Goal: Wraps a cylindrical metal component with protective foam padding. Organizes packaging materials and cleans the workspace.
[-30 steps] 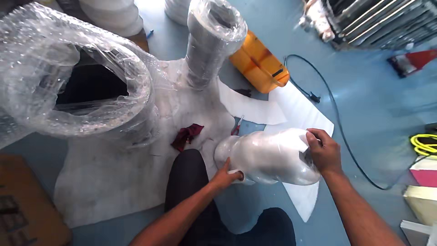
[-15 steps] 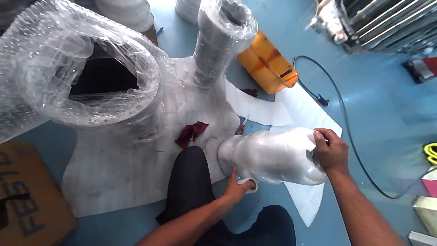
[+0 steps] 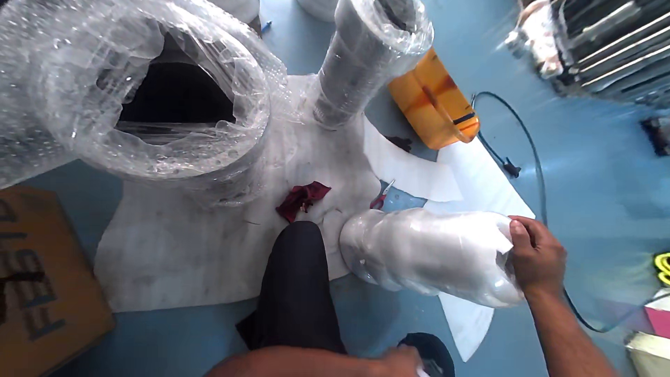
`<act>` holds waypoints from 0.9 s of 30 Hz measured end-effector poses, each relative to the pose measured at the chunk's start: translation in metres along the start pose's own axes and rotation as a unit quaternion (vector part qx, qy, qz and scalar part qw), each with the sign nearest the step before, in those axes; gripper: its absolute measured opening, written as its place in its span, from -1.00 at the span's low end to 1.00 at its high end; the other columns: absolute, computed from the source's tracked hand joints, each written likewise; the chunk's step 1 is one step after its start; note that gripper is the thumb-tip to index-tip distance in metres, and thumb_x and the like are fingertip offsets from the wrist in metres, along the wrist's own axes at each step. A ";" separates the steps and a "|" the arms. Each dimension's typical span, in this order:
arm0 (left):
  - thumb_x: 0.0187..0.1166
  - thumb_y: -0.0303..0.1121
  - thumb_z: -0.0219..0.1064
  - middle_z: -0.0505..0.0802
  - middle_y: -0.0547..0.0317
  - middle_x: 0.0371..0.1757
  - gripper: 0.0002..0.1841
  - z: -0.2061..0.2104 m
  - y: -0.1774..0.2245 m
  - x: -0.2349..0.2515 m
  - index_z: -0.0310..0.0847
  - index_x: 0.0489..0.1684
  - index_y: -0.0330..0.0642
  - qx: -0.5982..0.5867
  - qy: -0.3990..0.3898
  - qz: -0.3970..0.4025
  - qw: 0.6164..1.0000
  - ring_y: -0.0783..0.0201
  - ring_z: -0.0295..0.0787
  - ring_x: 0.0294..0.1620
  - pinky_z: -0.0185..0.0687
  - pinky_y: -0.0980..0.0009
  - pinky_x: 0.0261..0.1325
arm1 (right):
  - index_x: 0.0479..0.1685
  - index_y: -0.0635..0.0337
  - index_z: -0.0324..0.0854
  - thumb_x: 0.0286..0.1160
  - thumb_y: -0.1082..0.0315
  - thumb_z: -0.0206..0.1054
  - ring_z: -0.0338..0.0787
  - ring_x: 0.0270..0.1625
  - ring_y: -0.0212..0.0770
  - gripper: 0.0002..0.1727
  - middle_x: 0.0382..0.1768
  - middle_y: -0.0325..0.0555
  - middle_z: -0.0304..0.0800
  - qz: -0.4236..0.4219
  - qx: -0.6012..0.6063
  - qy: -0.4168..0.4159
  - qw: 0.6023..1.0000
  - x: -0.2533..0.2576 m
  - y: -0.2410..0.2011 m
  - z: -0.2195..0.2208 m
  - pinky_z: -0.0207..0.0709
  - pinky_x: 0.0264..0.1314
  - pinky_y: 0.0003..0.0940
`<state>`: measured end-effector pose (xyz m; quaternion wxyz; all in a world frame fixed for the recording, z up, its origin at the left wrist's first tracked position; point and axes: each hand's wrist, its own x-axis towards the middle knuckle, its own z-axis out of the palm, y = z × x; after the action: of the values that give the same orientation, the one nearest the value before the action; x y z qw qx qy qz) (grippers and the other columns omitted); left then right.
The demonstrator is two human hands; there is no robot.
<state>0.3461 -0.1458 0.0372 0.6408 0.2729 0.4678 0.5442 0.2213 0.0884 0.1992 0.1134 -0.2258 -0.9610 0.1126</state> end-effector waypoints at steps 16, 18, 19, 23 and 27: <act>0.77 -0.26 0.11 0.46 -0.39 0.65 -0.52 -0.236 -0.128 -0.263 0.49 0.48 -0.47 0.126 0.655 -0.027 0.745 -0.28 0.33 0.70 0.22 -0.19 0.70 | 0.28 0.43 0.61 0.81 0.08 0.00 0.77 0.01 0.09 -0.46 0.04 0.36 0.76 0.004 0.014 -0.007 1.000 -0.002 0.000 -0.002 0.55 0.13 0.14; 0.80 -0.22 0.14 0.45 -0.35 0.67 -0.50 -0.239 -0.159 -0.268 0.43 0.58 -0.38 0.097 0.637 -0.098 0.759 -0.25 0.33 0.71 0.23 -0.19 0.69 | 0.28 0.42 0.61 0.81 0.09 0.00 0.78 0.03 0.09 -0.47 0.06 0.36 0.77 0.005 0.018 -0.006 1.000 -0.002 0.001 -0.002 0.56 0.15 0.15; 0.76 -0.23 0.20 0.40 -0.37 0.71 -0.44 -0.237 -0.158 -0.267 0.35 0.65 -0.38 0.095 0.638 -0.108 0.756 -0.28 0.28 0.73 0.20 -0.20 0.70 | 0.28 0.41 0.61 0.81 0.09 0.01 0.78 0.04 0.10 -0.47 0.06 0.35 0.77 0.006 0.020 -0.005 1.000 -0.002 0.000 -0.003 0.56 0.16 0.15; 0.56 -0.43 0.33 0.46 -0.56 0.57 -0.44 -0.193 -0.092 -0.261 0.40 0.54 -0.53 0.155 0.714 -0.035 0.682 -0.43 0.37 0.60 0.30 -0.29 0.59 | 0.29 0.38 0.62 0.82 0.08 0.02 0.78 0.06 0.09 -0.48 0.08 0.32 0.78 0.015 0.021 -0.006 1.000 -0.005 0.000 -0.003 0.56 0.17 0.16; 0.64 -0.28 0.18 0.87 -0.06 0.12 -0.65 -0.192 0.001 -0.180 0.74 0.13 -0.36 0.218 0.573 0.194 0.766 0.13 0.83 0.19 0.73 0.10 0.34 | 0.26 0.38 0.64 0.81 0.08 0.03 0.78 0.04 0.05 -0.49 0.05 0.29 0.78 0.010 0.023 -0.005 1.000 -0.002 0.003 -0.002 0.57 0.15 0.12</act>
<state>0.1788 -0.3480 0.0126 0.0578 0.1275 0.7914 0.5951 0.2250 0.0909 0.2001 0.1128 -0.2319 -0.9564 0.1368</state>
